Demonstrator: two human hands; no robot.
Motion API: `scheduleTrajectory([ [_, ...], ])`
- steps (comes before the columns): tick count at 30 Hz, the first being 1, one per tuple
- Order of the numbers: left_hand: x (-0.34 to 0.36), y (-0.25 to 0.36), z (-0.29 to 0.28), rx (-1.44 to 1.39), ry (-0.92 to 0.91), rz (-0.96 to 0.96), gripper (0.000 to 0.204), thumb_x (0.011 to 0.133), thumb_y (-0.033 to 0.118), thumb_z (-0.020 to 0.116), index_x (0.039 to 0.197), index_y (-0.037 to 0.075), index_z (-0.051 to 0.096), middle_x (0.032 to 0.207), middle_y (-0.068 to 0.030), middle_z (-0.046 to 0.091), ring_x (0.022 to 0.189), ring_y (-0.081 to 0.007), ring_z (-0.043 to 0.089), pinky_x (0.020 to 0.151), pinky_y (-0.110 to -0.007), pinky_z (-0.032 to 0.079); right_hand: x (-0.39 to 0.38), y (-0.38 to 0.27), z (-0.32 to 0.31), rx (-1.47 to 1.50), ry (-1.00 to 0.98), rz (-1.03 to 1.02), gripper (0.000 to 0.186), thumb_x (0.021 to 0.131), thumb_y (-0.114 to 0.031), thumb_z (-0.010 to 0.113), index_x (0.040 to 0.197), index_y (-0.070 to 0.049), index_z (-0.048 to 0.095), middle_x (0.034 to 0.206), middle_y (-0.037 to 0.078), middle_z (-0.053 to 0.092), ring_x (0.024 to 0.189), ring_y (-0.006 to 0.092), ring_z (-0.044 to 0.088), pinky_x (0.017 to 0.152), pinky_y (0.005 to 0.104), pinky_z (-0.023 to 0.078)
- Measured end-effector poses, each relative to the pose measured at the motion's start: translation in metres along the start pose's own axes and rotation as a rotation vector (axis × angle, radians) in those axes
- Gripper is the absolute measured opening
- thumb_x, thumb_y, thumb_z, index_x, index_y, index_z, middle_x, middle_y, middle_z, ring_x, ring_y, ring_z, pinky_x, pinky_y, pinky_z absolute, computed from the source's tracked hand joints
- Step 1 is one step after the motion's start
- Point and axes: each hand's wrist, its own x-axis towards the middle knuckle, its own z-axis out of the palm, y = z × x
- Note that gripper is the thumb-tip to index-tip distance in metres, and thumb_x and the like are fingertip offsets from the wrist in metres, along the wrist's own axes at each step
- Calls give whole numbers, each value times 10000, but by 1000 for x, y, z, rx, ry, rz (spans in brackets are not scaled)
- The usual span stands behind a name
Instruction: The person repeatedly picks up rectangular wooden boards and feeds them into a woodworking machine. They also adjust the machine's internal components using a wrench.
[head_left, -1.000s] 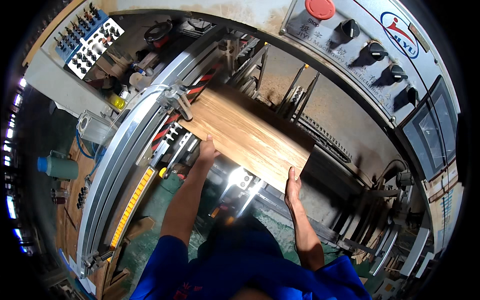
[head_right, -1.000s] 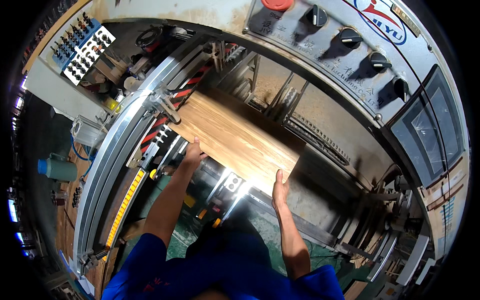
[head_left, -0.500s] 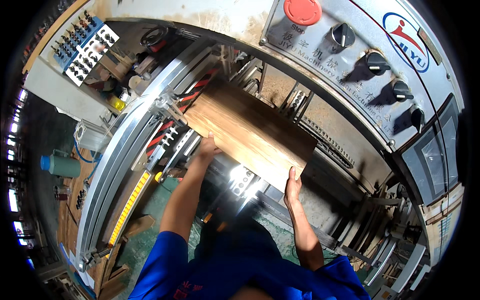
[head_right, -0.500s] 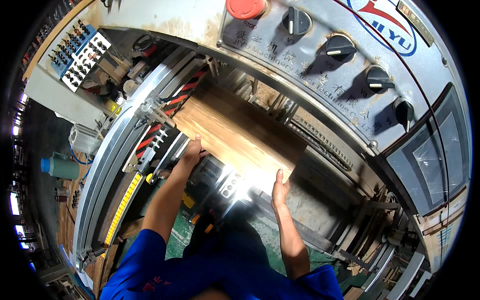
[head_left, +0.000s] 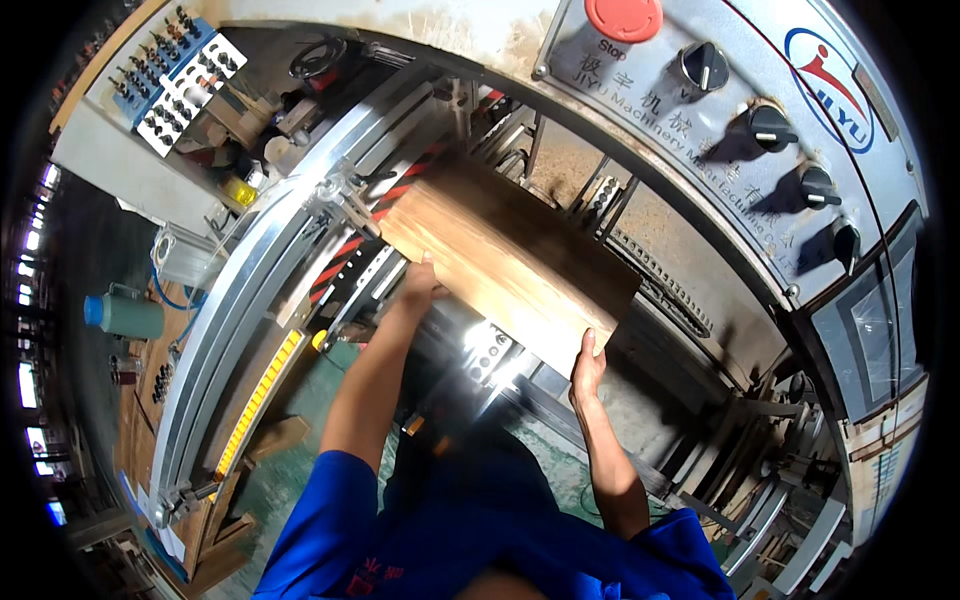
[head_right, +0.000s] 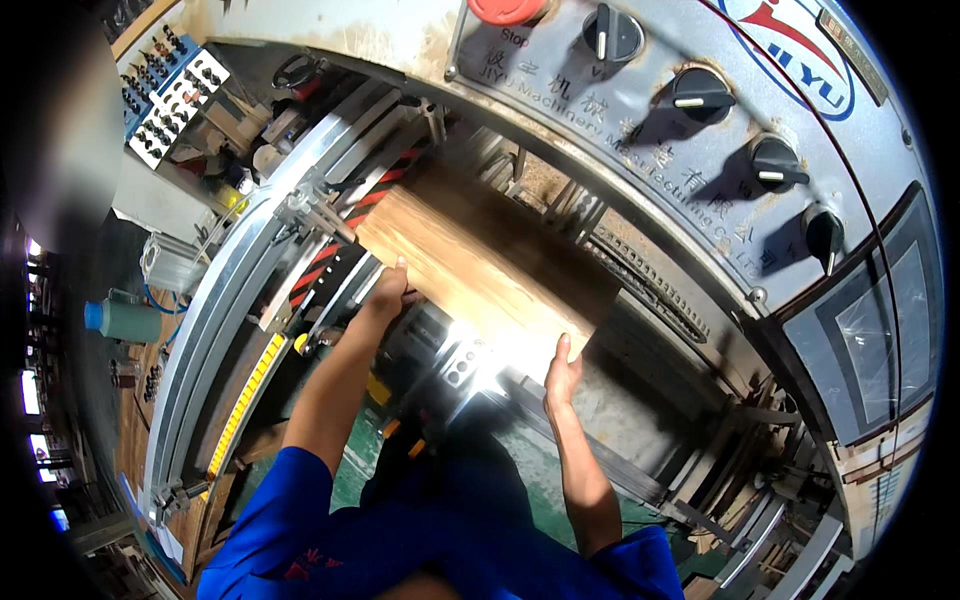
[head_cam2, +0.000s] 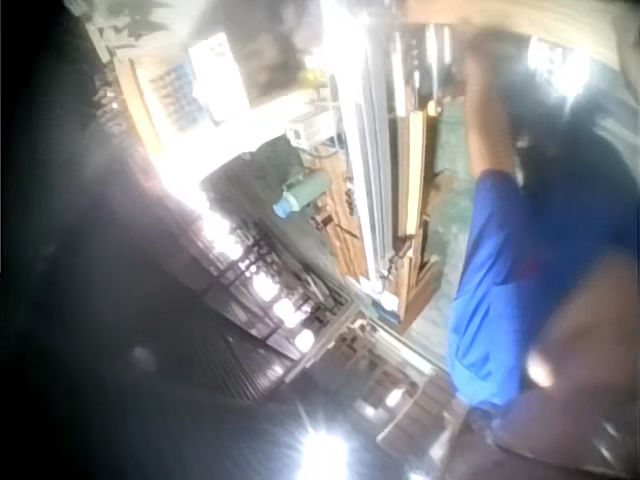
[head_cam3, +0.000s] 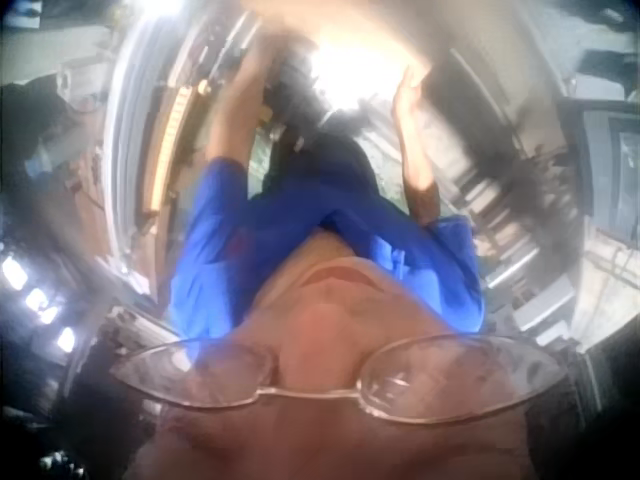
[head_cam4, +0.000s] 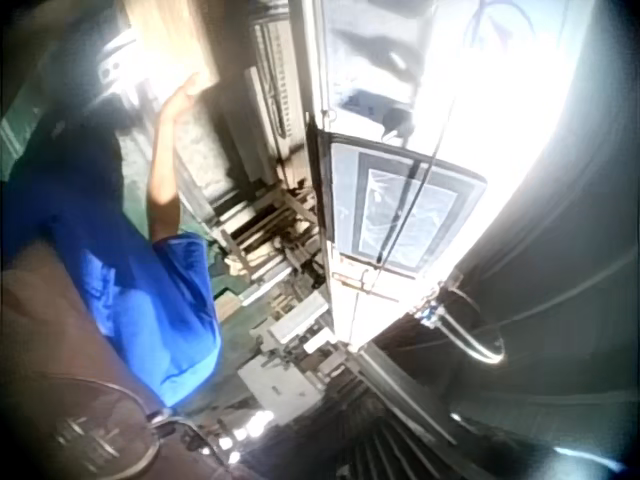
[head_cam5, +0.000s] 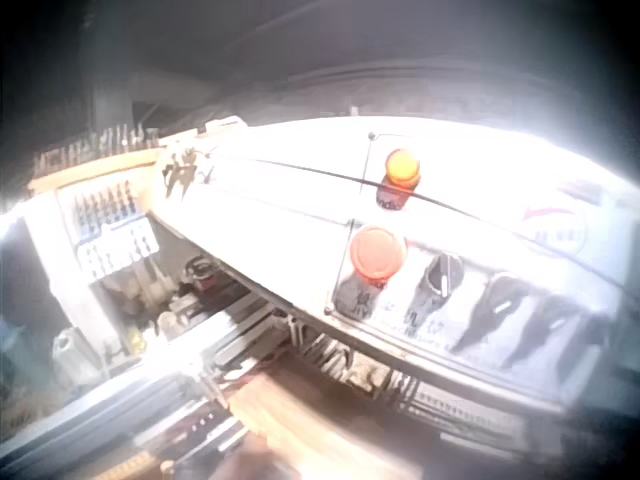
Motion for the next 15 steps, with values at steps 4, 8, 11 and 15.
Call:
scheduleTrajectory([
  [4, -8, 12, 20, 19, 164, -75, 508, 1109, 429, 330, 1335, 7, 499, 1167, -132, 681, 1011, -230, 701, 835, -385, 608, -4, -14, -7, -54, -60, 17, 753, 1019, -527, 551, 1476, 62, 447, 1476, 191, 526, 1372, 288, 470, 1150, 367, 334],
  [8, 2, -13, -5, 34, 223, -128, 557, 1051, 532, 466, 1247, 20, 566, 1046, -63, 654, 847, -167, 643, 785, -361, 623, 7, -6, -17, -172, -121, 2, 825, 995, -584, 550, 1470, 82, 443, 1451, 223, 546, 1360, 312, 494, 1148, 379, 347],
  [11, -32, -39, -6, 68, 235, -28, 502, 1004, 549, 573, 1050, 49, 581, 853, 25, 527, 720, -104, 529, 679, -314, 605, 11, -2, -23, -258, -79, -2, 862, 987, -597, 548, 1470, 106, 422, 1462, 271, 521, 1392, 340, 466, 1161, 380, 329],
  [15, -99, -161, -131, 1520, 329, 805, 329, 992, 308, 565, 833, 20, 552, 689, -160, 549, 637, -331, 604, 619, -428, 509, -3, -7, 5, -294, -64, -233, 849, 994, -556, 556, 1476, 125, 394, 1460, 309, 504, 1402, 348, 460, 1165, 370, 323],
])
